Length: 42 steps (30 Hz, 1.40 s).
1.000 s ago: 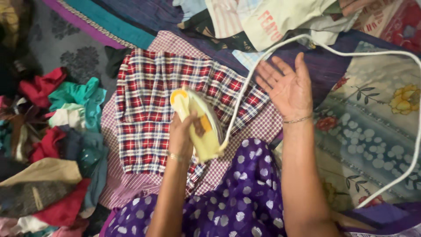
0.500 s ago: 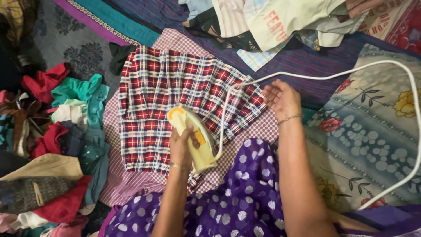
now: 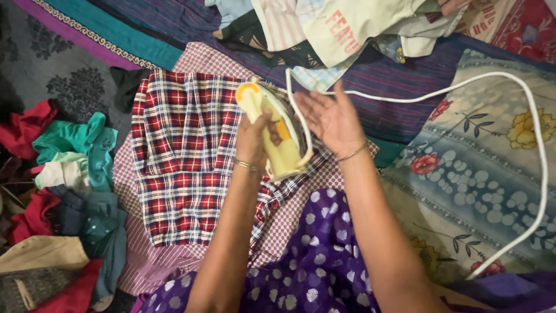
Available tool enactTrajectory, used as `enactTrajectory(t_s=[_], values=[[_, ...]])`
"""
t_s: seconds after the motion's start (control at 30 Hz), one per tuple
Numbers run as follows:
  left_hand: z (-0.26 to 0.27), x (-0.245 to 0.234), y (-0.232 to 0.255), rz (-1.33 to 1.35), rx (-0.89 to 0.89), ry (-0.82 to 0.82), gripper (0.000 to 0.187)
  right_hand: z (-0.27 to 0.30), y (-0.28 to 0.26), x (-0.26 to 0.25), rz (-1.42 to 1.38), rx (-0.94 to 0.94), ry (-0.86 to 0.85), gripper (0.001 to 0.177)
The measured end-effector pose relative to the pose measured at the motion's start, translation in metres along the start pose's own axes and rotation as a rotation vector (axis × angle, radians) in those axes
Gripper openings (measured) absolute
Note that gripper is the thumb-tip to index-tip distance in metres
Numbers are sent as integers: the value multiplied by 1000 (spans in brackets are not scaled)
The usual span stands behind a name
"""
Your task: The person irons a pair of red and white plaid shorts on a patterned cloth laid on the floor. They smooth the fabric with their hands, use a white electric iron to press the garment, and adjust the shorts' position to iron different sections.
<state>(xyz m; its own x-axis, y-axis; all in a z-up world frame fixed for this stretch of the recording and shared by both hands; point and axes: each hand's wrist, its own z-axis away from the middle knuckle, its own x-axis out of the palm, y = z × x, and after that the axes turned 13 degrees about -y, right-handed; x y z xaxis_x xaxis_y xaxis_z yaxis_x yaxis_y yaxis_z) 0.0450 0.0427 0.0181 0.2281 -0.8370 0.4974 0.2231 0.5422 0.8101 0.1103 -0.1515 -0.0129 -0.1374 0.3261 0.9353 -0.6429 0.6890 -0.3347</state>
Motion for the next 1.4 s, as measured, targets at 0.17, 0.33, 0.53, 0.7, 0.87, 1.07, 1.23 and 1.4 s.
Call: enactTrajectory(t_s=[0.17,0.33,0.53,0.7,0.87,1.07,1.23,1.4], values=[[27,21,-29,-119,-105,15,20,20,-47,-5,-247,-146,-78,73],[74,28,-37,-125,-130,26,21,18,-41,-65,75,32,184,52],[97,25,-25,-105,-135,31,17,-3,-3,-119,8,-35,624,71],[90,24,-26,-117,-142,64,17,-5,-37,-150,-175,-192,595,95],[61,32,-39,-90,-90,62,18,-6,-79,-144,-351,-283,382,106],[0,49,-48,-52,0,104,20,-5,-109,-176,-305,-279,551,94],[-35,46,-48,-96,-8,69,23,-2,-115,-219,-244,-248,692,83],[-25,30,-47,-168,-21,-61,27,-13,-127,-194,-40,-389,762,75]])
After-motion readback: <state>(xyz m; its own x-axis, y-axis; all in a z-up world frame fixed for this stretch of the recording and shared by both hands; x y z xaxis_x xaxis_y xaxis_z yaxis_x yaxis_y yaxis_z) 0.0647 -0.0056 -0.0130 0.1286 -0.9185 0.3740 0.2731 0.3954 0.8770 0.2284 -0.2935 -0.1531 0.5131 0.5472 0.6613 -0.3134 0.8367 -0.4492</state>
